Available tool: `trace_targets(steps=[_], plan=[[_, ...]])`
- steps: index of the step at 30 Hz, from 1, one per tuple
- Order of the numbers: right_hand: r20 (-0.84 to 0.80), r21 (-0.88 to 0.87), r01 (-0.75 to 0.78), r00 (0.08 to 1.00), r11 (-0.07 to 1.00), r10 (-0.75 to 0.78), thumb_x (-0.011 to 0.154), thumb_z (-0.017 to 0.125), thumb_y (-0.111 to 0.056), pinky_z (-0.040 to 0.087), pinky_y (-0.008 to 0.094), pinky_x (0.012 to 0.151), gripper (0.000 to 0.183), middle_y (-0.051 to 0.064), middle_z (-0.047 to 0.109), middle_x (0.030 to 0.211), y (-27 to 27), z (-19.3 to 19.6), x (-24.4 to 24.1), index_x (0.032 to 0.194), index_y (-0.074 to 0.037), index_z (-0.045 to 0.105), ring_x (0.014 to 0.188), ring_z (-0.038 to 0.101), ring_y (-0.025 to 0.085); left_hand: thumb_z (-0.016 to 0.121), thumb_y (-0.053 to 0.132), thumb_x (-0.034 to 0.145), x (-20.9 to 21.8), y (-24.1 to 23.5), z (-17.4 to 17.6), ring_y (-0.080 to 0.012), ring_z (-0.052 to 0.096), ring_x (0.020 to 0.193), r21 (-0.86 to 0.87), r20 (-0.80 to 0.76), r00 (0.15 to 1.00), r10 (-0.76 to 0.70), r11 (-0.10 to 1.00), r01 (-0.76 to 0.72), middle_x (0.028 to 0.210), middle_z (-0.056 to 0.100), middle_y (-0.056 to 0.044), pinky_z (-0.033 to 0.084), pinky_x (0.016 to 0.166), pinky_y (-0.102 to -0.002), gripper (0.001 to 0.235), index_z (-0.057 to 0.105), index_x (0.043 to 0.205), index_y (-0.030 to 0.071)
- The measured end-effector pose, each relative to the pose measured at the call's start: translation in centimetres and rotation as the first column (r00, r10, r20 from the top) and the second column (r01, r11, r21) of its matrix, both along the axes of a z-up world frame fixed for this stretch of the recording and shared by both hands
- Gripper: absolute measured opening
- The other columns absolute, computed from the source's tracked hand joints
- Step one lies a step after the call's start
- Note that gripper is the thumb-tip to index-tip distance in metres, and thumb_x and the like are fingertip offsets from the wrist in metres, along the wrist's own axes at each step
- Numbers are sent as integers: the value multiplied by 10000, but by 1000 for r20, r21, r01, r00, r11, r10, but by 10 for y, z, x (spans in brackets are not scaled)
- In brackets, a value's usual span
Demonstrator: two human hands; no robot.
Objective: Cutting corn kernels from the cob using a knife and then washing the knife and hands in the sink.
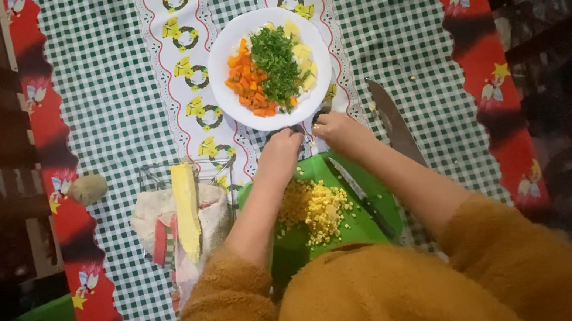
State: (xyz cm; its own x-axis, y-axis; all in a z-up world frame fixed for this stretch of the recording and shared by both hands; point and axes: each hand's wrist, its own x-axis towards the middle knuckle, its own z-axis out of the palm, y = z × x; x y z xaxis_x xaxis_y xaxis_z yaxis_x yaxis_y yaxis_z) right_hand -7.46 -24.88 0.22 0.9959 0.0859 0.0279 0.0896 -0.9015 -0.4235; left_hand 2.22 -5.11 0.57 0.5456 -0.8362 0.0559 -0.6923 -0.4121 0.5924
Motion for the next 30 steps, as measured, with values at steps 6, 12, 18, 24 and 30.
trace_targets(steps=[6, 12, 18, 24, 30], plan=[[73, 251, 115, 988, 961, -137, 783, 695, 8, 556, 424, 727, 145, 147, 668, 934, -2, 13, -14, 911, -51, 727, 856, 673, 348, 755, 96, 773, 6, 11, 8, -404, 679, 845, 9, -102, 984, 143, 990, -143, 915, 682, -173, 548, 742, -500, 156, 732, 927, 84], [-256, 364, 75, 967, 928, 22, 755, 765, -9, 571, 422, 678, 168, 125, 683, 832, 28, 47, -48, 907, -80, 751, 734, 680, 281, 753, 114, 764, -30, 30, 39, -312, 726, 788, -36, -283, 958, -48, 999, 39, 878, 743, -141, 583, 731, -425, 191, 768, 955, 115], [-123, 281, 174, 982, 944, -144, 875, 745, -59, 572, 429, 776, 34, 91, 732, 828, 11, 4, -51, 869, -92, 749, 790, 704, 276, 751, 225, 920, -26, 36, 49, -339, 712, 766, -3, -241, 968, 71, 997, -74, 901, 736, -151, 570, 721, -455, 164, 761, 1046, 122], [183, 237, 41, 979, 971, -86, 717, 780, -42, 529, 476, 833, 245, 166, 682, 948, 16, 9, -16, 955, -38, 723, 947, 653, 391, 766, 146, 820, -8, 20, 12, -374, 695, 842, -77, 6, 971, 240, 968, -239, 937, 735, -138, 553, 738, -489, 183, 772, 999, 112], [116, 184, 27, 992, 983, -49, 617, 808, -48, 513, 498, 786, 291, 143, 670, 919, 19, 5, 6, 897, -38, 724, 875, 628, 393, 751, 86, 755, -6, 13, -11, -355, 671, 912, -223, 83, 989, 120, 970, -99, 994, 717, -132, 558, 776, -472, 229, 746, 982, 51]])
